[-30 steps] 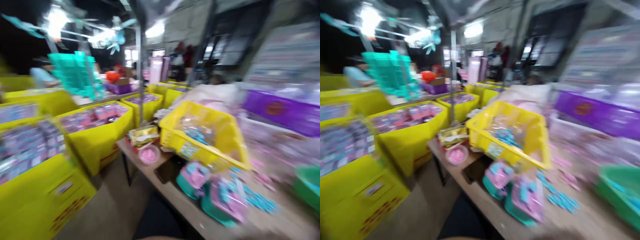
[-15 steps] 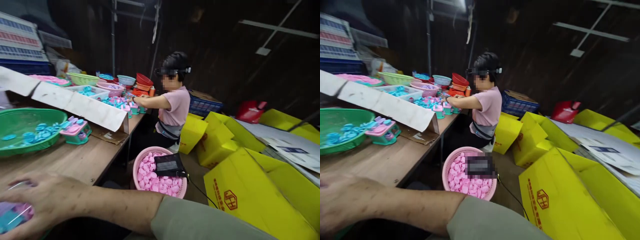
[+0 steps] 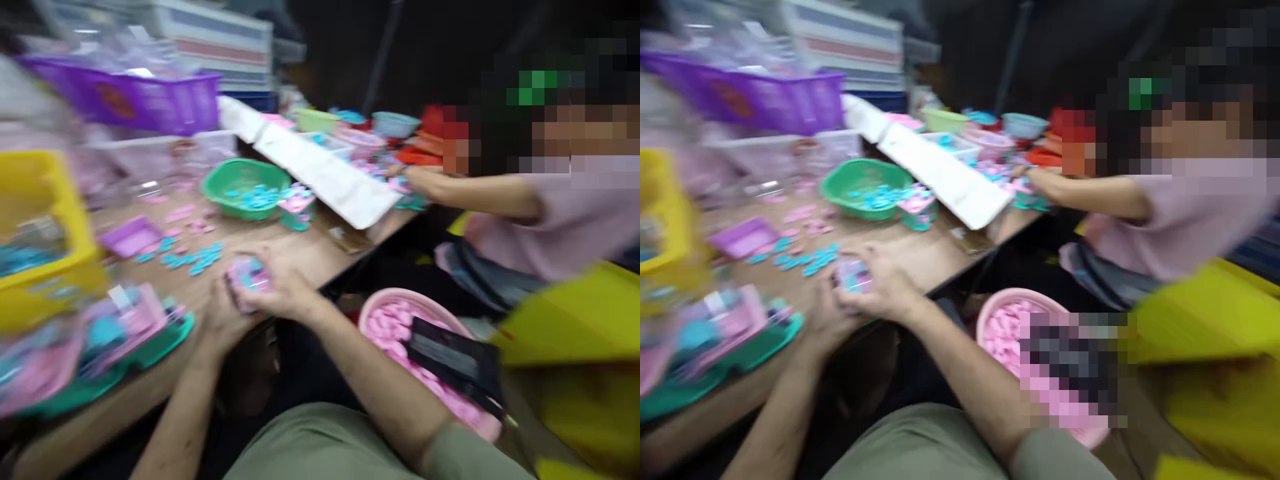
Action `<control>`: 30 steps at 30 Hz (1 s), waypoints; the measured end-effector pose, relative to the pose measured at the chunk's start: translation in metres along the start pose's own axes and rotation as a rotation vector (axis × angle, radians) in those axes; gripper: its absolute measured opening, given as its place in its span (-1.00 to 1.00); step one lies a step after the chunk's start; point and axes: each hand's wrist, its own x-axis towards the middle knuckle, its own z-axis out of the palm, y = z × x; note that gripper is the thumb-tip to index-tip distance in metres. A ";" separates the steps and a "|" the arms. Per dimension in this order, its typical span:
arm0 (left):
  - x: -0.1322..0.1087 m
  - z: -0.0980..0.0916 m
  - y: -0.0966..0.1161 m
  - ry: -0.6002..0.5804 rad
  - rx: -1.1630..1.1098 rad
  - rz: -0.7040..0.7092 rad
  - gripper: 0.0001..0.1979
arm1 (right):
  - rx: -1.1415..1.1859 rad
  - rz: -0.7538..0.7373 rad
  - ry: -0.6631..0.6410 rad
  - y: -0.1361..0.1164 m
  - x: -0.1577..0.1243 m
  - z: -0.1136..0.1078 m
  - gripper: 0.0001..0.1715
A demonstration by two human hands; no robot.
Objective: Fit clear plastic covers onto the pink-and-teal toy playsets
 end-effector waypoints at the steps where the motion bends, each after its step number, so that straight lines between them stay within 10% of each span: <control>1: -0.011 -0.017 -0.008 0.032 0.050 -0.039 0.10 | 0.003 -0.025 0.012 0.006 0.000 0.000 -0.25; 17: -0.018 -0.020 -0.013 0.033 0.036 -0.037 0.32 | -0.306 -0.126 0.003 -0.020 0.032 -0.005 -0.66; 30: -0.018 -0.018 -0.011 0.032 0.019 -0.080 0.19 | -0.577 -0.237 -0.070 -0.039 0.029 0.009 -0.60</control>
